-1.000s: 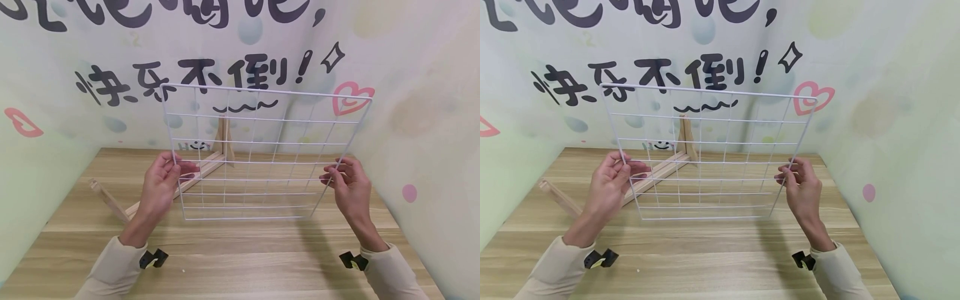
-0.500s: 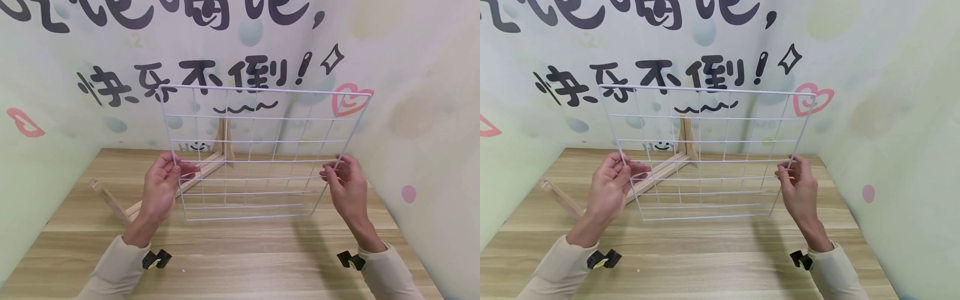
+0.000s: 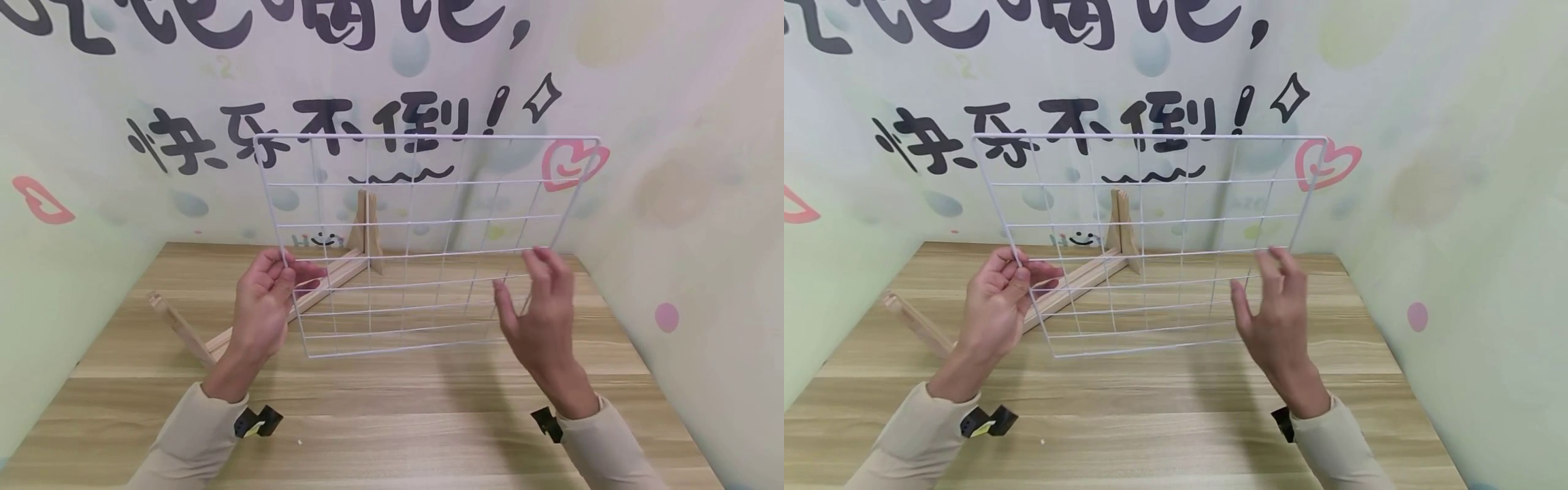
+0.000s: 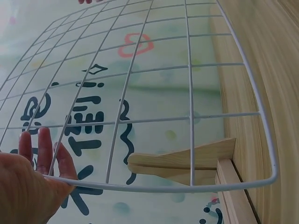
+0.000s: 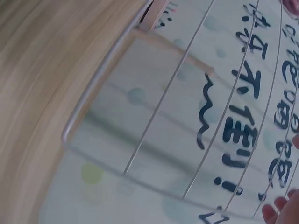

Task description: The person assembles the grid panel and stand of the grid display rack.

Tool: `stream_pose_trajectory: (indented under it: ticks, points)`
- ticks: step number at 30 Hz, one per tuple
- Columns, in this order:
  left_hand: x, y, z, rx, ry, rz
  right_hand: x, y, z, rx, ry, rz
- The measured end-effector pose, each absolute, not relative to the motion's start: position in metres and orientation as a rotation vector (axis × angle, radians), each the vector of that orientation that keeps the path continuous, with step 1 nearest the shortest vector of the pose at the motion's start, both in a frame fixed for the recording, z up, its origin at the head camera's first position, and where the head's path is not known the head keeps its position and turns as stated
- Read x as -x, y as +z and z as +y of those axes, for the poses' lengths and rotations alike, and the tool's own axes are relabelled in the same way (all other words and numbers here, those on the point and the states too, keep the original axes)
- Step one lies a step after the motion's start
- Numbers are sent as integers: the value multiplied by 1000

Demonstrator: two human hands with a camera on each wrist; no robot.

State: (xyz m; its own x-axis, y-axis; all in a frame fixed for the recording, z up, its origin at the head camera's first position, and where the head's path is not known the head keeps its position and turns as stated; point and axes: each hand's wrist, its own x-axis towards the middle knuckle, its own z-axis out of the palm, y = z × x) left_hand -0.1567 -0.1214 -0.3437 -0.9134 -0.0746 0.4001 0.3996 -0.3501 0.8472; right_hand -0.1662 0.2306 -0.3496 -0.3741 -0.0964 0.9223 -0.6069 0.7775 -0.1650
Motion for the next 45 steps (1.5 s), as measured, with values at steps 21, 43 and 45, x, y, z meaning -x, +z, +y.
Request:
stream_pose_trajectory:
  ticks: [21,43,45]
  points:
    - [152,-343,-119,404,-2263,-1636,161,-352,154,-726,567,-2066]
    - [152,-345,-114,467,-2285,-1602,169,-356,128,-478,666,-2100]
    - [152,-345,-113,485,-2308,-1576,171,-356,127,-445,665,-2092]
